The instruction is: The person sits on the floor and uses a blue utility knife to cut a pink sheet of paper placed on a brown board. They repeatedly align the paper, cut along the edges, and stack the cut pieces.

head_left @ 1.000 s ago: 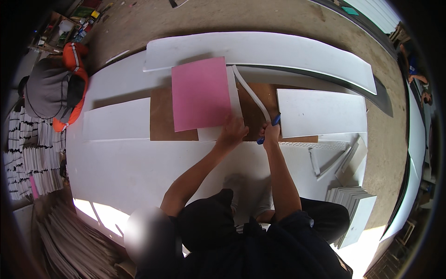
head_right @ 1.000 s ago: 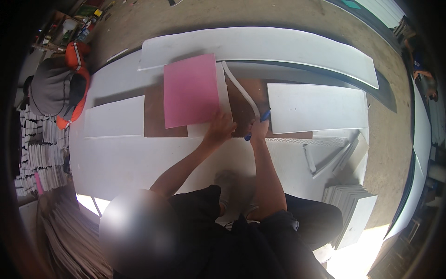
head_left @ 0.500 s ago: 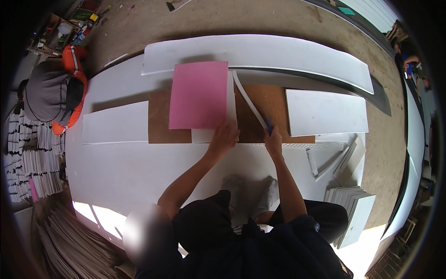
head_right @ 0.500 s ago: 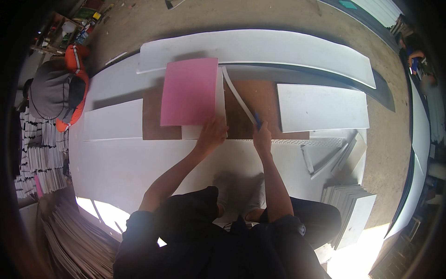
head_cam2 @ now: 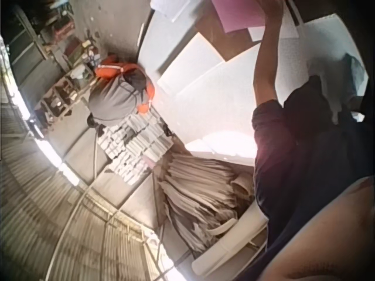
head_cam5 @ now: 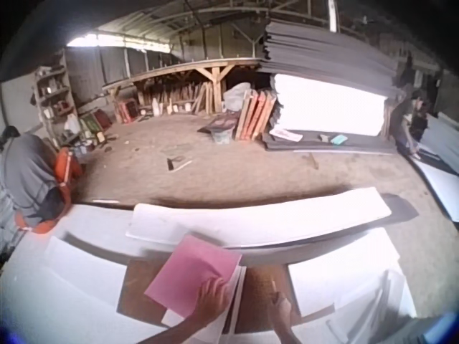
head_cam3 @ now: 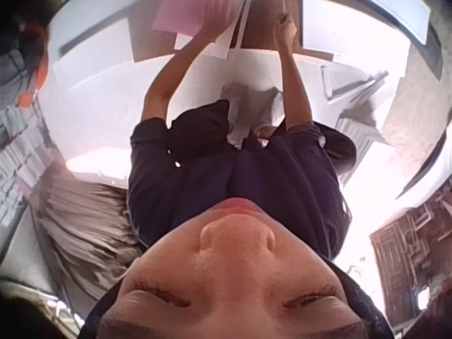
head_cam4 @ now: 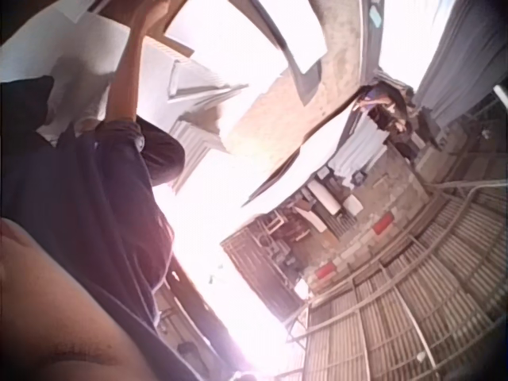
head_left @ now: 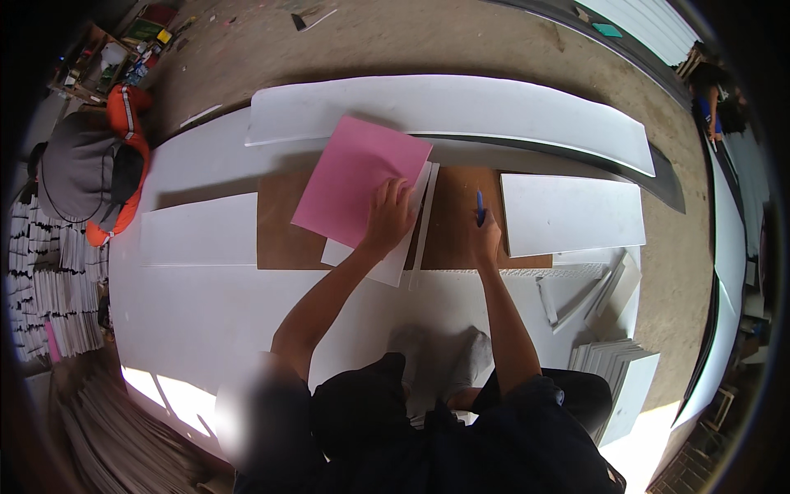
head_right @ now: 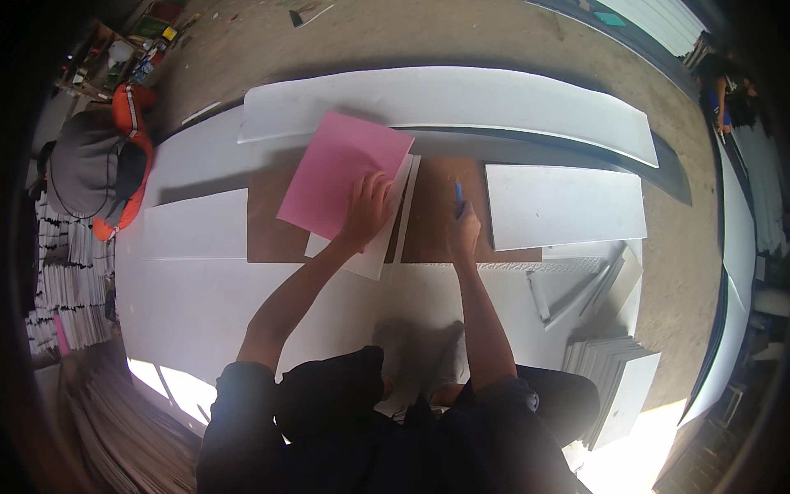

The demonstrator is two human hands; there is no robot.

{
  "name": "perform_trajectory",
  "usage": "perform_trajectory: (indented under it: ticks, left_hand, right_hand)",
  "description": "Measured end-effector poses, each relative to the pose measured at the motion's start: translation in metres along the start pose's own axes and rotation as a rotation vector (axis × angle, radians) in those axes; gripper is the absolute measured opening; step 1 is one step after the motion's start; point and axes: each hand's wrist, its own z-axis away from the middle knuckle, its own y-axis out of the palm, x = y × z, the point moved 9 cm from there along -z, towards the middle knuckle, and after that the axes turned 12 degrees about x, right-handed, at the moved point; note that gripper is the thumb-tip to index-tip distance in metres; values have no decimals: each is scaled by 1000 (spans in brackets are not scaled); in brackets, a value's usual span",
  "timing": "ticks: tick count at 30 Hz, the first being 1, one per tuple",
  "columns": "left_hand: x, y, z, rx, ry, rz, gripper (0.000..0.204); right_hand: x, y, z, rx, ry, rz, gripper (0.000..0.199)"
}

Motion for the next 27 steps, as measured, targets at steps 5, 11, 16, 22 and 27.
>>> perform_trajectory:
  ticks: [5, 11, 16, 22, 27]
  left_hand:
    - [6, 17, -52, -95, 74, -60, 39]
    - [19, 47, -55, -18, 1, -72, 51]
    - [12, 38, -51, 28, 13, -16, 52]
    - [-4, 40, -20, 7, 7, -53, 34]
    - [-8, 33, -12, -30, 13, -67, 25]
  right_hand:
    - [21, 51, -67, -61, -101, 62, 35]
    - [34, 74, -83, -22, -51, 161, 36]
    - [31, 73, -83, 98, -59, 142, 37]
    - [3, 78, -35, 143, 40, -13, 43]
    - [-4, 76, -16, 207, 113, -222, 30]
